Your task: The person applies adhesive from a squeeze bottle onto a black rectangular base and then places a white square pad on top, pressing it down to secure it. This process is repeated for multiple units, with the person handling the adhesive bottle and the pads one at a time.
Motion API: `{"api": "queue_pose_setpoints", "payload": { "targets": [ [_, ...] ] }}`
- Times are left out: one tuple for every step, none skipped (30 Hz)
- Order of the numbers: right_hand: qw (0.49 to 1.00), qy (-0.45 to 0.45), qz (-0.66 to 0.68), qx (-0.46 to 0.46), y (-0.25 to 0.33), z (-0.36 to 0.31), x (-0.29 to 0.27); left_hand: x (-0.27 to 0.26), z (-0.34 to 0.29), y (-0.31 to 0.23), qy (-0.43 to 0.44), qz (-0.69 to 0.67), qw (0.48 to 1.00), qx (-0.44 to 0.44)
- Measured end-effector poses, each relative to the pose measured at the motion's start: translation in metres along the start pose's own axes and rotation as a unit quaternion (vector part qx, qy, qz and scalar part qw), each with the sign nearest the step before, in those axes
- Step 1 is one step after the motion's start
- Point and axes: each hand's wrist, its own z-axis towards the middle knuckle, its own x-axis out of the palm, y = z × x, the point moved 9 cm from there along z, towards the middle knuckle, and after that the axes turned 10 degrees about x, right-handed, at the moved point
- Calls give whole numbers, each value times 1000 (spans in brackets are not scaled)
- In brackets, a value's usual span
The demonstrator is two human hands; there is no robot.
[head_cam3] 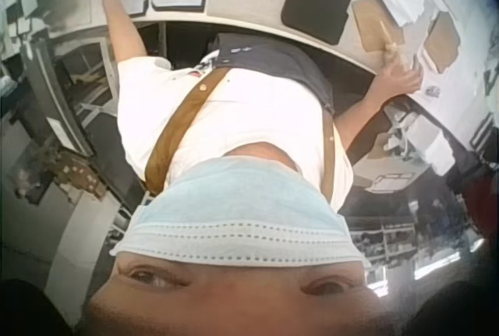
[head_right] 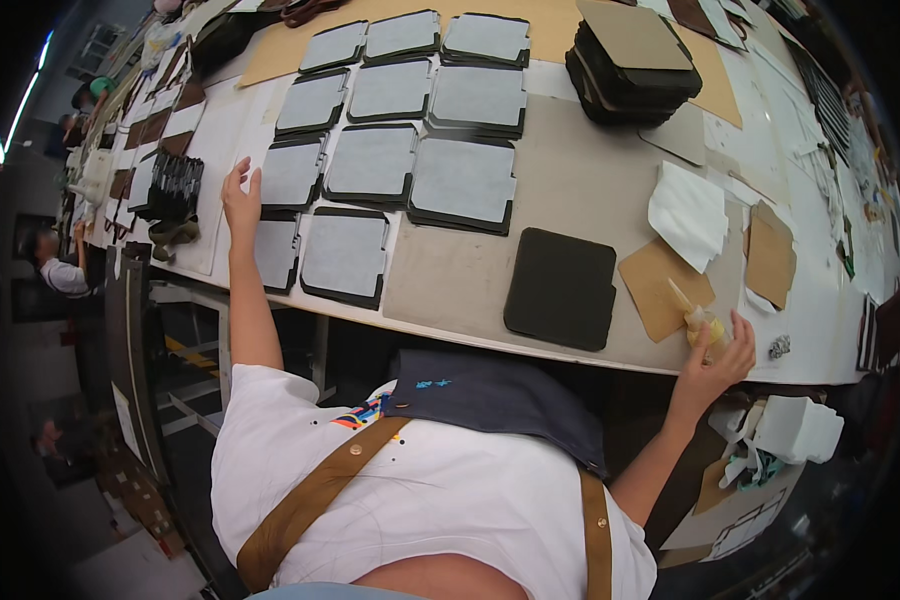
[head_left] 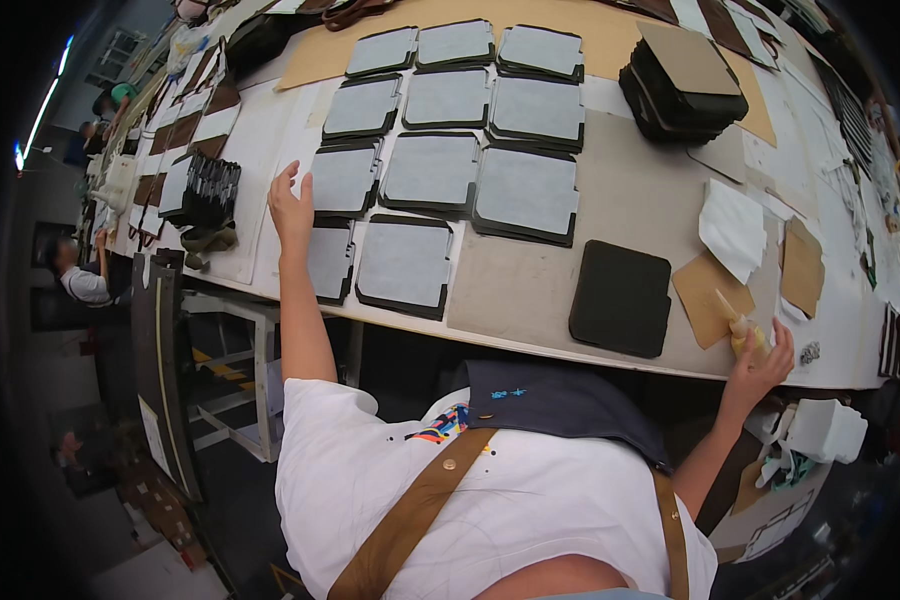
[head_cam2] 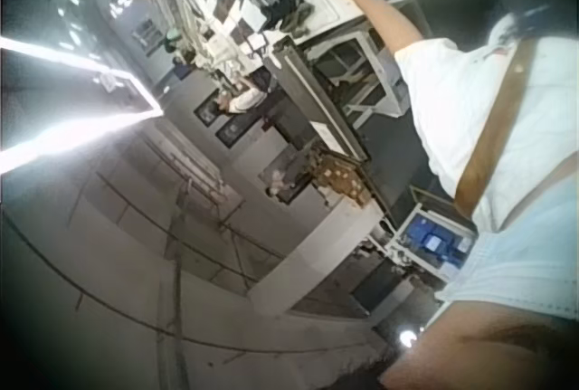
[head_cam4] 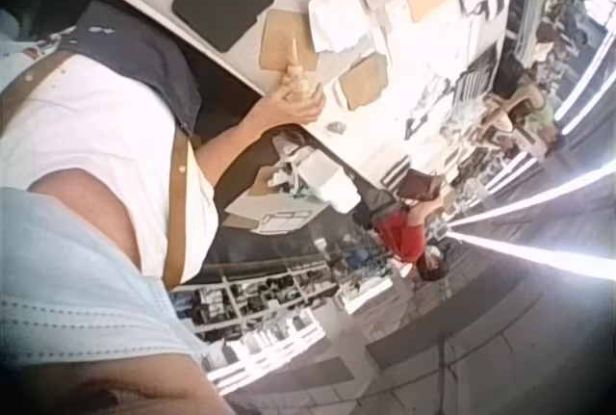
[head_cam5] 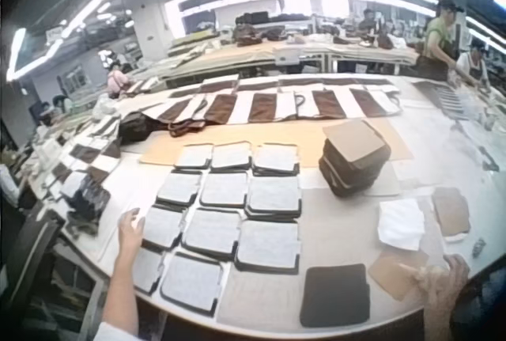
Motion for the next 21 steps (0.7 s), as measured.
{"api": "queue_pose_setpoints", "payload": {
  "targets": [
    [999,-18,-19,32,-28,0,-2,0,5,-22,-1,-81,996,-23],
    [997,-33,-37,61,-57,1,-3,7,3,-40,47,-216,971,-90],
    [995,1,-36,96,-96,-5,6,17,1,-69,96,-348,920,-153],
    [985,46,46,159,-111,-10,12,30,-4,-95,143,-469,845,-213],
    [963,89,126,219,-119,-17,18,40,-8,-120,186,-531,801,-206],
    [930,131,205,276,-126,-24,24,48,-13,-143,228,-590,749,-196],
    [906,157,249,305,-130,-29,27,59,-17,-171,272,-647,688,-184],
    [875,154,310,338,-139,-34,31,68,-20,-192,289,-651,677,-186],
    [864,165,325,349,-143,-37,33,75,-25,-213,306,-654,666,-187],
    [852,176,339,358,-140,-37,34,79,-31,-239,322,-656,656,-189],
    [846,180,362,349,-137,-36,33,79,-31,-267,293,-649,669,-212],
    [839,187,384,337,-135,-35,34,80,-33,-291,285,-641,691,-175],
    [829,166,410,342,-138,-36,33,81,-31,-313,280,-630,712,-136],
    [815,143,438,351,-143,-36,36,79,-30,-328,271,-615,734,-98],
    [807,105,464,350,-149,-39,36,84,-36,-340,294,-625,717,-89],
    [798,65,489,346,-154,-42,32,89,-41,-353,316,-629,705,-82],
    [755,39,556,346,-150,-41,32,88,-47,-361,335,-628,698,-80],
    [718,34,602,348,-144,-40,32,88,-53,-370,354,-627,690,-77],
    [679,26,646,348,-132,-38,29,86,-57,-377,346,-644,676,-92],
    [637,20,688,346,-123,-36,28,87,-61,-377,354,-635,679,-103],
    [623,49,705,335,-115,-32,32,88,-65,-377,361,-625,682,-115]
  ]
}}
